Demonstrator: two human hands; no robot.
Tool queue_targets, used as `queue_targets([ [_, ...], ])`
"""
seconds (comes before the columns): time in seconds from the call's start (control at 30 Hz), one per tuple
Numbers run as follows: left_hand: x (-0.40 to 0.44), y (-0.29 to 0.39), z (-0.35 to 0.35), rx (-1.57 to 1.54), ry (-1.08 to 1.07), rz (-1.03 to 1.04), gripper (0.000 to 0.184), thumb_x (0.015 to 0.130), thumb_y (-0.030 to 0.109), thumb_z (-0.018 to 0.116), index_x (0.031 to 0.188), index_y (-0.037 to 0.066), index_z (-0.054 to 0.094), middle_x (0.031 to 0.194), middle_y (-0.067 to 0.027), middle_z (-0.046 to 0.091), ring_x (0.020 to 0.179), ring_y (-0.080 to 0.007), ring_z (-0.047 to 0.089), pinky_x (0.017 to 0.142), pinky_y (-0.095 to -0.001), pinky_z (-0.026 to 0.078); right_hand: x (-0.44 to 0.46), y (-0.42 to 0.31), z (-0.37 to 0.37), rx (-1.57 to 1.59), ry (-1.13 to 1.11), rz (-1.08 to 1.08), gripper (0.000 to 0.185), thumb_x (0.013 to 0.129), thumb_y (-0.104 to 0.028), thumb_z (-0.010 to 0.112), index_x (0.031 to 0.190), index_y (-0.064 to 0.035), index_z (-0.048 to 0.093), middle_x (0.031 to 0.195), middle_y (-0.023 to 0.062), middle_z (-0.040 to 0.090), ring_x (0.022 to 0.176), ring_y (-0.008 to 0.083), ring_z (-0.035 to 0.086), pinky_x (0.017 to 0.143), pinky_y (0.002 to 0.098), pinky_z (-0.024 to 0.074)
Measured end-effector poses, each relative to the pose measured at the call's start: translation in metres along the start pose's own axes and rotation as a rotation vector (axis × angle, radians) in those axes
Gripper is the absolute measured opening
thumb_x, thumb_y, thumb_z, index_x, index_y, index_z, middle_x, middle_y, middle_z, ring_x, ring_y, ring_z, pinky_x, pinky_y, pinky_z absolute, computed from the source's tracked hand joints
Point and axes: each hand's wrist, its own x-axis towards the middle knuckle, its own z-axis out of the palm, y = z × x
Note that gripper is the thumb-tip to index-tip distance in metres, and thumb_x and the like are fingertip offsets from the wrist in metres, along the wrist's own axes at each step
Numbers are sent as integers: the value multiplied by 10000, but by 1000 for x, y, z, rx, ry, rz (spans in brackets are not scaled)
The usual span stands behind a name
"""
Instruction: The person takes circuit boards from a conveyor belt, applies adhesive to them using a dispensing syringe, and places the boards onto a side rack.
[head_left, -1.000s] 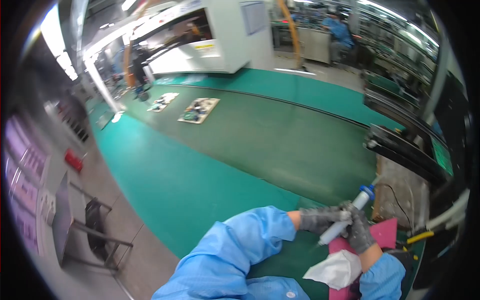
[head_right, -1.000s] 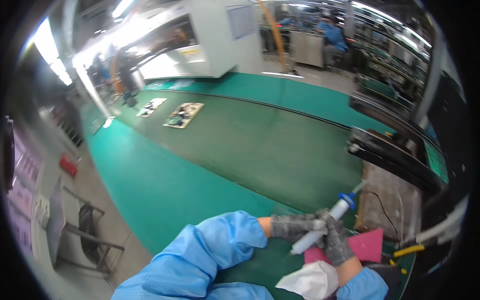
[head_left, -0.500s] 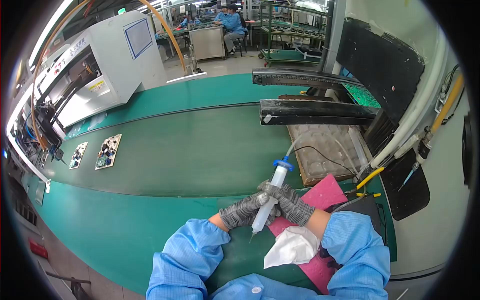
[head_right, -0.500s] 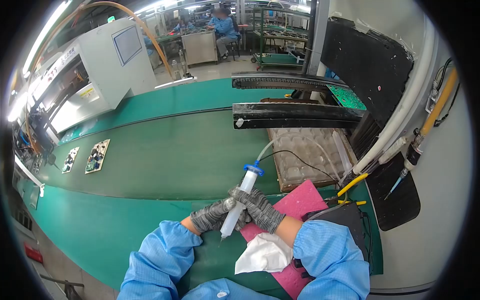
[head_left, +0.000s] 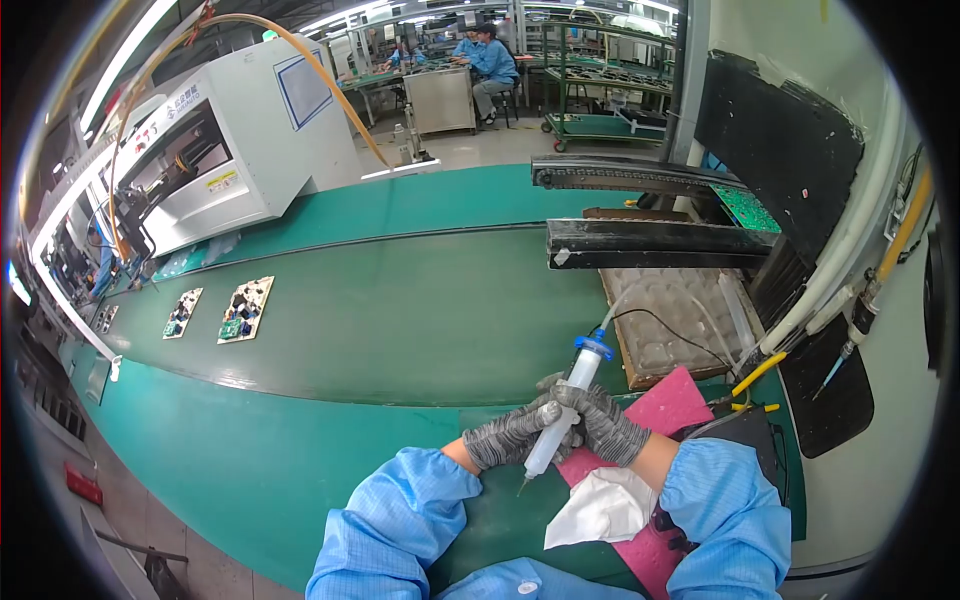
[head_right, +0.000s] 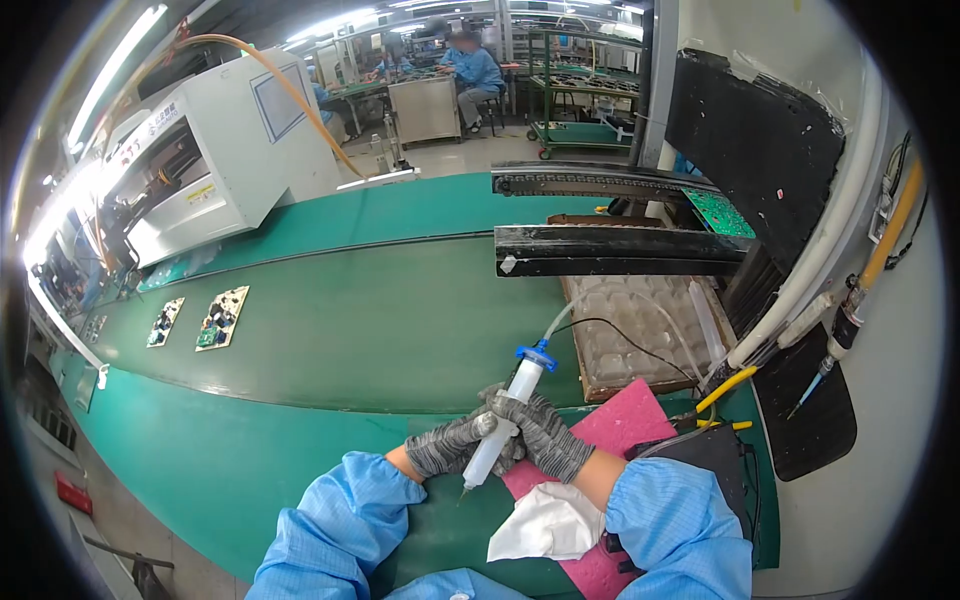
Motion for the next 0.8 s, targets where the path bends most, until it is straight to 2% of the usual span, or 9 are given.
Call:
queue_targets([
  [0.03,0,0,0,-6,-5,5,551,747,465,596,1086,62,431,926,-110,532,823,-192,542,689,-299,479,1,1,0,24,-11,-14,318,801,-284,568,1017,-57,513,825,46,526,727,132,533,606,260,469],
  [0.43,1,-3,-2,-53,-20,-47,507,774,439,575,1089,70,433,937,-115,532,821,-197,544,698,-319,480,3,0,-3,-77,89,110,300,817,-280,536,1009,-50,528,763,52,537,624,121,535,486,227,451],
  [0.8,-1,-1,2,-29,-18,-27,527,774,466,559,1088,57,450,924,-118,540,795,-199,554,691,-310,481,-1,-4,2,-67,48,114,316,818,-289,531,1021,-46,517,764,59,534,593,121,527,463,221,445],
])
